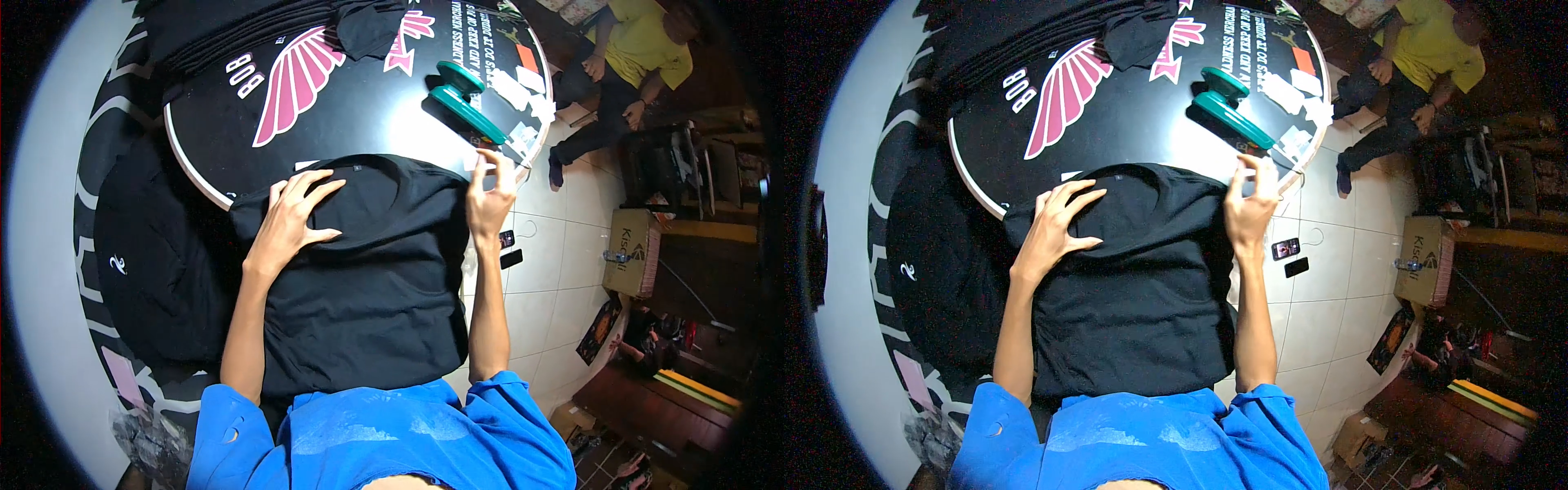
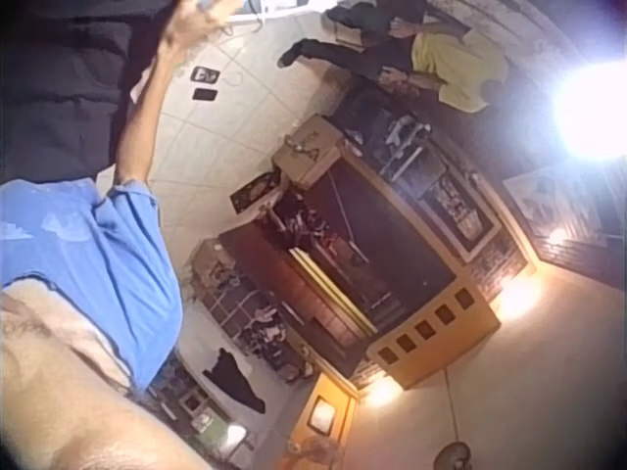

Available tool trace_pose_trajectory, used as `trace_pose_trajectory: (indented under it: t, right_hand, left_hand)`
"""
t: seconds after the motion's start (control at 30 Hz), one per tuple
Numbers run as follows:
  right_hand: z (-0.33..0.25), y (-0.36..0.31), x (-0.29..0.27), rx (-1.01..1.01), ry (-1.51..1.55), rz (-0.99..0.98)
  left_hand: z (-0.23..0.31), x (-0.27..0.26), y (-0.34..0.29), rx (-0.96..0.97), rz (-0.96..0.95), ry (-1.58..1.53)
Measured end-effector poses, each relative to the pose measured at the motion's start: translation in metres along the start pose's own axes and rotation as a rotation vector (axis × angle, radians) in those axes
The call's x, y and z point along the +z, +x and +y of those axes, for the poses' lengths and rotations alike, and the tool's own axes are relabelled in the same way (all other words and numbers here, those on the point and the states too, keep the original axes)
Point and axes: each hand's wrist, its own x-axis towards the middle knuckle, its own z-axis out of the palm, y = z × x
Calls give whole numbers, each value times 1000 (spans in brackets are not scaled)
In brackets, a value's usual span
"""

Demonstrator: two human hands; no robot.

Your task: Fold a black t-shirt, apply a garment tag, and iron or press the tag into place using a handheld heat device.

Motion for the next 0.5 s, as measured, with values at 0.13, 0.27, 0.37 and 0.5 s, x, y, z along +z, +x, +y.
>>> trace_pose_trajectory:
  t: [0.13, 0.27, 0.37, 0.5]
  right_hand:
    - [64, 24, -27, 103, -106, 234]
    - [112, 80, -39, -10, -111, 110]
    - [132, 127, -26, -186, -270, -83]
    - [143, 165, -3, -334, -377, -232]
  left_hand:
    - [-3, 3, -1, -17, 1, -39]
    - [-6, 6, 0, -19, 4, -57]
    - [-15, 10, -1, -20, 22, -79]
    - [-17, 11, 0, -27, 12, -96]
